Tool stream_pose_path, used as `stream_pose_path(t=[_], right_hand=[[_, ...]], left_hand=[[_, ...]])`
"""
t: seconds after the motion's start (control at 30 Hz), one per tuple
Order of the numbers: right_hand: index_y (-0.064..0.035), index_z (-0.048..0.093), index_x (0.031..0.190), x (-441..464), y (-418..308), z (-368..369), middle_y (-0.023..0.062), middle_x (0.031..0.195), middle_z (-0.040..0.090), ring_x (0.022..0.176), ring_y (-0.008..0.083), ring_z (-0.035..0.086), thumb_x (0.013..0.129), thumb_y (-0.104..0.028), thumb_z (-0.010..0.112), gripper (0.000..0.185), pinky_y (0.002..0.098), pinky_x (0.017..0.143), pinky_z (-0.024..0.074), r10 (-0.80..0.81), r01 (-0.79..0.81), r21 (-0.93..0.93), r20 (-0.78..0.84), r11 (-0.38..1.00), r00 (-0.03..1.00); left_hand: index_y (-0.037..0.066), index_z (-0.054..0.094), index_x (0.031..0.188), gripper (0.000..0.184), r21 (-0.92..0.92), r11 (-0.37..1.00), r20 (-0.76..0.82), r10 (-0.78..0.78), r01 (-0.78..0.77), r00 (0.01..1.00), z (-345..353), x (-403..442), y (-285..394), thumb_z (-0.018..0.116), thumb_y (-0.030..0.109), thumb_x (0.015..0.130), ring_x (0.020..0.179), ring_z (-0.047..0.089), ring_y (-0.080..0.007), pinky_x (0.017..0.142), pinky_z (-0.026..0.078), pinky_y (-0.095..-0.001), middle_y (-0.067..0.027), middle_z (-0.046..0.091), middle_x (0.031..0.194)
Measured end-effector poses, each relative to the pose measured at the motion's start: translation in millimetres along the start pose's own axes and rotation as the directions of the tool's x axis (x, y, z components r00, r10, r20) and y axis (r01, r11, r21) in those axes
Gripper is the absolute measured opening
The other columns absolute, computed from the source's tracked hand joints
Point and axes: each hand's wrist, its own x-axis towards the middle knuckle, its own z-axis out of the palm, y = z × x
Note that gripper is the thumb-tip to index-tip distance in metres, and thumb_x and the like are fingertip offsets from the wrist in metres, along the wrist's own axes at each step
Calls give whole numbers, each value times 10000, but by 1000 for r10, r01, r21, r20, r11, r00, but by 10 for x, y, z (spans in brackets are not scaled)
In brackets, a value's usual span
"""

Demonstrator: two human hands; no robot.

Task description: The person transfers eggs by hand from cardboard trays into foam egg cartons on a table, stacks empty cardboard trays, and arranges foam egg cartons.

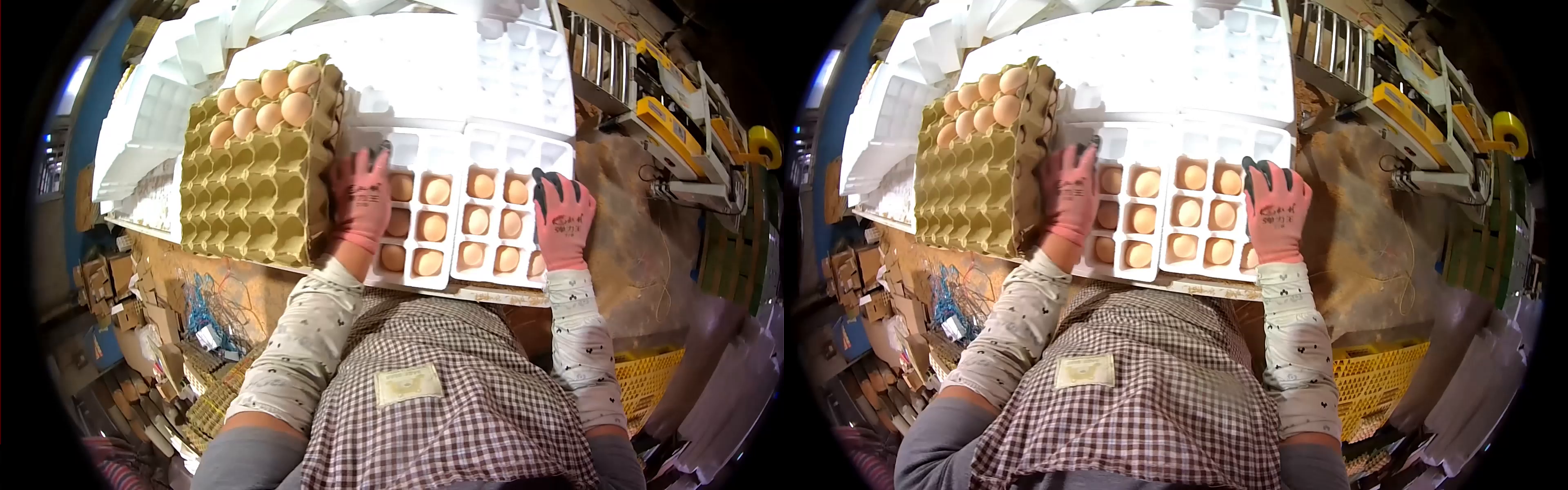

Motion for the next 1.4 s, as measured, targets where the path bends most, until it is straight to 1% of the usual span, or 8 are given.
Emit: stream_pose_path(t=[0.27,0.47,0.57,0.73,0.87,1.0,1.23,1.4], right_hand=[[-92,394,1422,107,119,307,110,1488,344,1385,382,263,869,-255,625,621,597,1130,148,121,-89,-137,245,987,962],[32,529,1265,932,-1413,-679,156,1272,535,1143,312,544,807,-47,652,481,363,983,435,7,19,749,-31,663,999],[-7,527,1273,1467,-2440,-942,167,1127,549,1028,321,571,701,-186,791,655,371,891,474,-269,208,592,16,778,963],[-73,546,1059,1940,-2766,-901,84,959,610,899,230,628,680,-224,821,492,334,768,506,-365,306,390,85,869,927],[-78,590,1228,1971,-2641,-1097,146,1000,615,928,180,634,745,-273,773,553,300,771,518,-25,-576,813,576,-86,817],[-110,627,1089,2010,-3243,-1046,129,1009,610,924,263,640,731,-316,785,442,353,799,522,-274,240,180,191,954,943],[-18,567,1145,2070,-3684,-1060,137,1050,597,992,226,616,795,-345,705,499,344,719,539,-282,236,181,292,955,914],[-112,581,1142,1997,-3771,-723,109,986,571,920,232,583,800,-385,712,456,354,783,517,-211,224,-161,98,961,973]], left_hand=[[189,606,1174,453,-561,683,42,588,-468,808,-1382,-282,206,705,267,739,1170,518,-326,954,427,-470,-126,565,1218],[96,622,1145,500,-47,945,-221,307,-325,926,-2181,425,-1556,785,95,672,994,596,-302,834,473,-401,-114,606,1137],[100,582,1217,640,177,934,236,265,-309,935,-2026,735,-2117,822,114,624,1103,556,-314,986,435,-403,-113,587,1193],[79,519,1267,665,-474,864,134,263,-171,956,-1804,928,-2706,812,137,672,1123,557,-210,950,449,-331,-90,584,1211],[44,579,1219,394,-972,3,232,133,234,964,-1833,1223,-3058,660,62,834,1027,583,-128,873,491,-270,-43,608,1159],[87,581,1195,481,-266,892,86,400,-366,913,-1730,1413,-2847,758,166,755,916,631,-248,813,519,-343,-94,625,1093],[180,481,1345,618,-575,757,41,404,-309,914,-1717,1559,-2759,706,114,772,1020,612,-342,860,497,-401,-131,641,1043],[193,618,1215,481,-164,810,104,581,-563,807,-1561,1776,-2561,736,127,753,1070,591,-317,874,497,-412,-143,589,1178]])
